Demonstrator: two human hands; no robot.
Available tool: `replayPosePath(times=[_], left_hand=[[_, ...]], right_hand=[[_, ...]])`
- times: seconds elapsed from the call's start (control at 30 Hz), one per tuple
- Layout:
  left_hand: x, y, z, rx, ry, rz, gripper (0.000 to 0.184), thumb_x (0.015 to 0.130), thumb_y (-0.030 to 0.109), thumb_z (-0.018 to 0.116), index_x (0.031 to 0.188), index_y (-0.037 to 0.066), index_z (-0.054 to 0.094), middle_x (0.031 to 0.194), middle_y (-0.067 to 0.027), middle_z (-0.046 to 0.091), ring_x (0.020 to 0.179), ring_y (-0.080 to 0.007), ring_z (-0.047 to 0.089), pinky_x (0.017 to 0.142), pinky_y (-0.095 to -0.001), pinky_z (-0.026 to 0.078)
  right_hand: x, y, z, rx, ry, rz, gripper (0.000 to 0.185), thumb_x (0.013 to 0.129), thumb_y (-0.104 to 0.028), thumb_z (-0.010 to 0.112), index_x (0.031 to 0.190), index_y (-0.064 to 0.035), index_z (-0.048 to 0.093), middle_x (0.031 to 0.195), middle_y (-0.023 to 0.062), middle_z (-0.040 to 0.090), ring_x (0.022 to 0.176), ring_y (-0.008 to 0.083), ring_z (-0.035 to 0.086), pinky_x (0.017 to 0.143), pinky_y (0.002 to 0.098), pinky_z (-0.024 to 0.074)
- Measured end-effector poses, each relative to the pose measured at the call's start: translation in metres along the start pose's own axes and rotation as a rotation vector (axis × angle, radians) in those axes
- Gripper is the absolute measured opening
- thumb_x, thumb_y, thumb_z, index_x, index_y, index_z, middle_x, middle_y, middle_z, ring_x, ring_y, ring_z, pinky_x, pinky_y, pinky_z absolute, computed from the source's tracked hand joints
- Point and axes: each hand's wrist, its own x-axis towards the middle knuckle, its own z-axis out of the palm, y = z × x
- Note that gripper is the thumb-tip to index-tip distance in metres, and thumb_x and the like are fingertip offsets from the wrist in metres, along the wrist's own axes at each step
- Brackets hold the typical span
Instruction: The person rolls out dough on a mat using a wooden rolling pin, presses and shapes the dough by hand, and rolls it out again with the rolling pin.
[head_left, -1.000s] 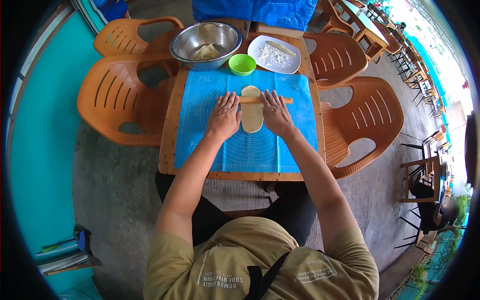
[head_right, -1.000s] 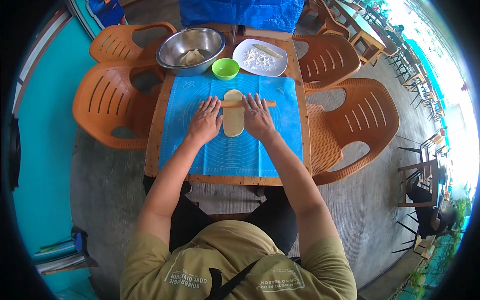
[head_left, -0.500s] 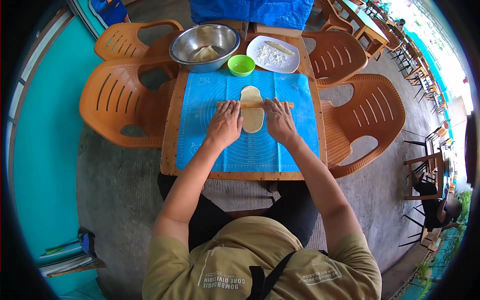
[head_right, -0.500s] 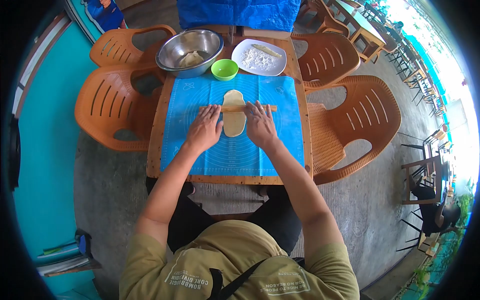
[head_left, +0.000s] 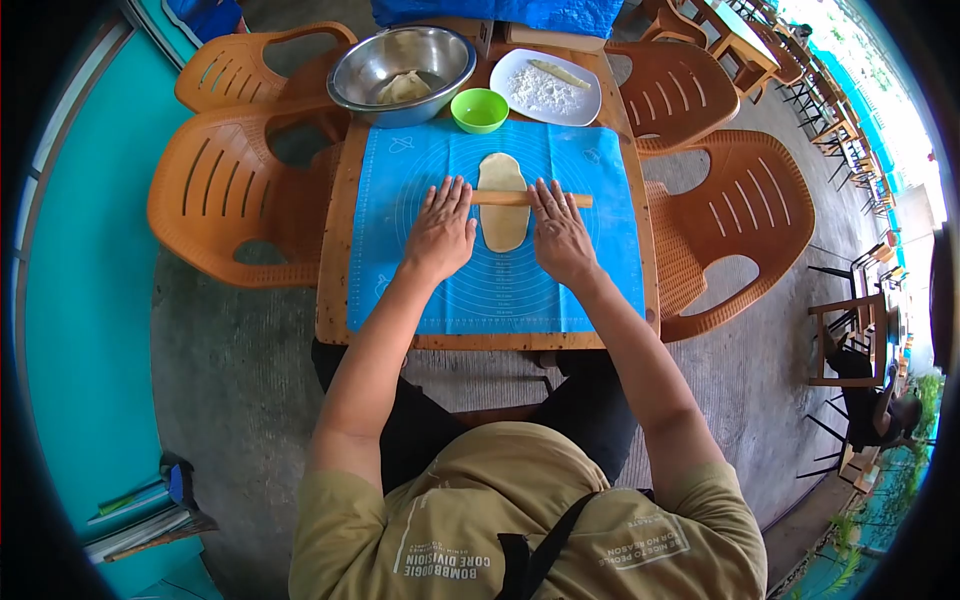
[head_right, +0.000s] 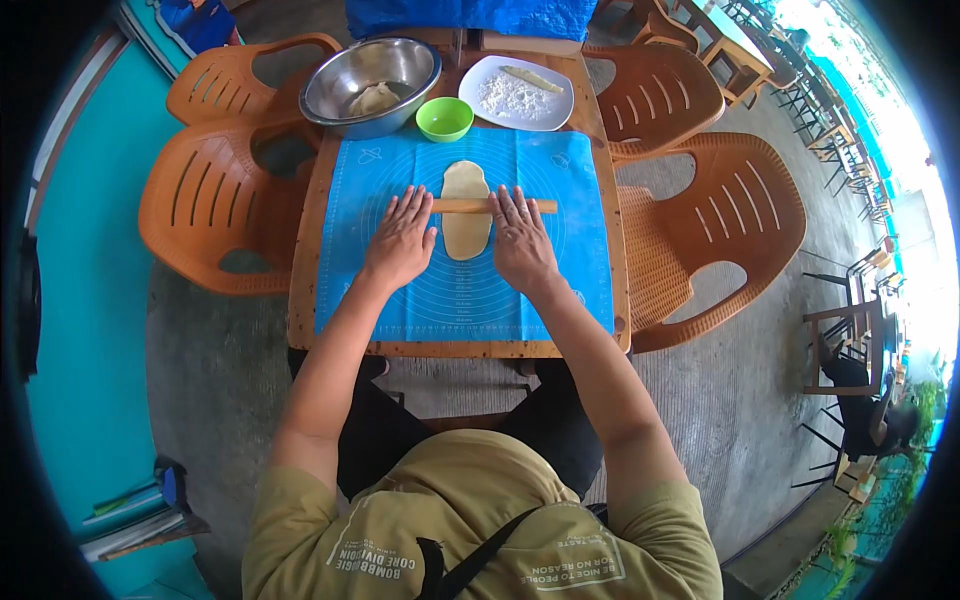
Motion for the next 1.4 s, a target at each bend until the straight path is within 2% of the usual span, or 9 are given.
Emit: replayPosePath(times=[0.2, 0.27, 0.3, 0.37, 0.47, 0.53, 0.7, 1.07, 1.4], left_hand=[[-0.024, 0.01, -0.007, -0.008, 0.018, 0.023, 0.066, 0.112, 0.034, 0.044, 0.165, -0.004, 0.032, 0.174, -0.0196, 0.029, 0.164, -0.0313, 0.021, 0.136, -0.0467, 0.014], [-0.022, 0.011, -0.015, -0.024, -0.001, 0.022, 0.066, 0.112, 0.035, 0.043, 0.165, -0.004, 0.032, 0.174, -0.0195, 0.029, 0.164, -0.0312, 0.02, 0.136, -0.0472, 0.013], [-0.018, 0.009, -0.019, -0.059, -0.047, -0.001, 0.066, 0.112, 0.035, 0.046, 0.164, -0.004, 0.034, 0.173, -0.02, 0.031, 0.163, -0.0321, 0.024, 0.135, -0.0474, 0.015], [-0.005, 0.007, -0.028, -0.086, -0.076, -0.013, 0.065, 0.112, 0.035, 0.048, 0.163, -0.004, 0.036, 0.172, -0.0205, 0.033, 0.162, -0.033, 0.027, 0.135, -0.0476, 0.018], [0.005, 0.007, -0.013, -0.133, -0.003, -0.016, 0.064, 0.113, 0.037, 0.045, 0.162, -0.004, 0.038, 0.171, -0.0203, 0.035, 0.162, -0.0329, 0.027, 0.134, -0.048, 0.017], [0.009, 0.008, -0.002, -0.044, 0.083, 0.001, 0.065, 0.114, 0.041, 0.04, 0.162, -0.004, 0.039, 0.171, -0.0199, 0.036, 0.162, -0.0324, 0.027, 0.135, -0.0478, 0.017], [0.01, 0.009, 0.001, -0.098, 0.021, -0.033, 0.067, 0.115, 0.043, 0.037, 0.163, -0.003, 0.037, 0.173, -0.0191, 0.032, 0.163, -0.0317, 0.024, 0.135, -0.0472, 0.015], [-0.006, 0.011, -0.001, -0.096, -0.004, -0.009, 0.064, 0.115, 0.038, 0.036, 0.165, -0.003, 0.032, 0.175, -0.0184, 0.026, 0.165, -0.0304, 0.019, 0.136, -0.0459, 0.012], [-0.026, 0.012, -0.01, -0.078, -0.006, 0.043, 0.06, 0.115, 0.033, 0.042, 0.164, -0.001, 0.035, 0.173, -0.0188, 0.033, 0.163, -0.0316, 0.025, 0.135, -0.0465, 0.018]], right_hand=[[-0.013, -0.014, -0.021, -0.055, -0.044, 0.001, 0.067, 0.1, -0.007, 0.044, 0.166, -0.0017, 0.035, 0.173, 0.0176, 0.034, 0.162, 0.0365, 0.027, 0.134, 0.0515, 0.0166], [-0.004, -0.02, -0.043, -0.036, -0.239, 0.079, 0.066, 0.1, -0.008, 0.045, 0.165, -0.0003, 0.035, 0.173, 0.0182, 0.034, 0.162, 0.037, 0.027, 0.134, 0.0513, 0.0171], [-0.004, -0.02, -0.041, -0.039, -0.233, 0.08, 0.066, 0.1, -0.008, 0.045, 0.165, -0.0003, 0.035, 0.173, 0.0182, 0.034, 0.162, 0.037, 0.027, 0.134, 0.0513, 0.0171], [0.004, -0.012, -0.031, -0.014, -0.051, -0.002, 0.065, 0.101, -0.01, 0.044, 0.165, 0.0013, 0.035, 0.172, 0.0197, 0.034, 0.162, 0.0379, 0.027, 0.134, 0.0517, 0.0169], [0.003, -0.004, -0.003, 0.036, -0.025, 0.008, 0.064, 0.102, -0.011, 0.043, 0.165, 0.001, 0.035, 0.172, 0.0208, 0.034, 0.162, 0.038, 0.025, 0.134, 0.052, 0.0161], [0.004, -0.008, -0.003, 0.028, -0.011, 0.008, 0.062, 0.106, -0.016, 0.042, 0.165, 0.0011, 0.034, 0.171, 0.0218, 0.034, 0.163, 0.0384, 0.024, 0.134, 0.052, 0.0148], [0.005, -0.004, -0.005, 0.08, -0.035, 0.031, 0.062, 0.112, -0.028, 0.041, 0.166, 0.0006, 0.031, 0.172, 0.0209, 0.033, 0.163, 0.0388, 0.022, 0.134, 0.0519, 0.0132], [-0.011, -0.009, -0.004, 0.055, 0.003, 0.002, 0.06, 0.112, -0.026, 0.04, 0.167, -0.0013, 0.032, 0.173, 0.0204, 0.031, 0.163, 0.0391, 0.022, 0.134, 0.0531, 0.0135], [-0.025, -0.016, -0.017, -0.006, 0.012, -0.026, 0.056, 0.112, -0.022, 0.042, 0.165, -0.0041, 0.037, 0.172, 0.017, 0.036, 0.16, 0.0369, 0.03, 0.134, 0.0505, 0.0187]])
